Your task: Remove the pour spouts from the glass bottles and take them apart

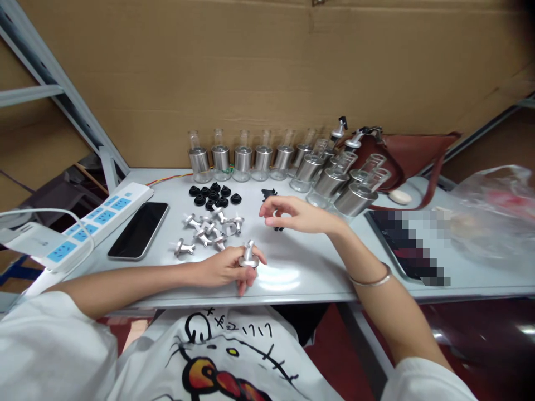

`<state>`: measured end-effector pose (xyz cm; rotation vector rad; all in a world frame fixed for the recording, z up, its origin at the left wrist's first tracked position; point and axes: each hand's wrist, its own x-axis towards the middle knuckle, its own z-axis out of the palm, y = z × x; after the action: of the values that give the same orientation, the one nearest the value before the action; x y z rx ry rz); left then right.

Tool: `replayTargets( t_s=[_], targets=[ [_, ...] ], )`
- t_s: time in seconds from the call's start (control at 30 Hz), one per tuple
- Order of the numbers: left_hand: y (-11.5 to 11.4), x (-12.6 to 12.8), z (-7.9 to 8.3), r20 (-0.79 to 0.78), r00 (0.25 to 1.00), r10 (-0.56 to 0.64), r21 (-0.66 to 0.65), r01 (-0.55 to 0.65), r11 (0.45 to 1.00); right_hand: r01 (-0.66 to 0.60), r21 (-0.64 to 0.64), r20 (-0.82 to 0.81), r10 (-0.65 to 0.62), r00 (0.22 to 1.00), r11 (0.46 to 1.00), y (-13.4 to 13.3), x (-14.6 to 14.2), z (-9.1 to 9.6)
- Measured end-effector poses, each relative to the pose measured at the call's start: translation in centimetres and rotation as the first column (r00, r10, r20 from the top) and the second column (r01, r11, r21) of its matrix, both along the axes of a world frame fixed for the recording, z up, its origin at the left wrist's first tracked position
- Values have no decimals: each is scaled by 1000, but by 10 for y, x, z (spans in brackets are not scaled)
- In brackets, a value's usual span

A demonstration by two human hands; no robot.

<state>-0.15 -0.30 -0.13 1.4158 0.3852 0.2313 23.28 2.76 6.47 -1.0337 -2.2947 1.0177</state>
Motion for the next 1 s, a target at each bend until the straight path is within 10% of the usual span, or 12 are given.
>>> replayTargets(
  t_s=[0.33, 0.53, 0.63, 0.7, 0.8, 0.9, 1.0],
  targets=[
    [-4, 0, 8, -55, 998, -5, 115, 12, 993, -256, -149, -25, 255, 967, 955, -31, -37, 0],
    [-6, 0, 16, 46, 987, 154, 0, -154, 988, -206, -60, 74, 211, 975, 977, -35, -30, 11],
    [-1, -3, 20, 104, 950, 294, 174, -308, 935, -212, -159, 62, 224, 973, 964, -34, -26, 13],
    [4, -6, 23, 182, 924, 336, 444, -382, 810, -229, -233, 29, 242, 970, 945, -33, -24, 12],
    [13, -10, 28, 298, 928, 222, 816, -369, 445, -261, -330, -55, 258, 965, 907, -31, -24, 10],
    [20, -13, 32, 324, 943, 71, 942, -329, 73, -301, -431, -216, 227, 950, 850, -31, -30, 6],
    [26, -16, 29, 316, 948, 51, 942, -306, -140, -369, -575, -373, 168, 912, 730, -35, -40, -2]
  ],
)
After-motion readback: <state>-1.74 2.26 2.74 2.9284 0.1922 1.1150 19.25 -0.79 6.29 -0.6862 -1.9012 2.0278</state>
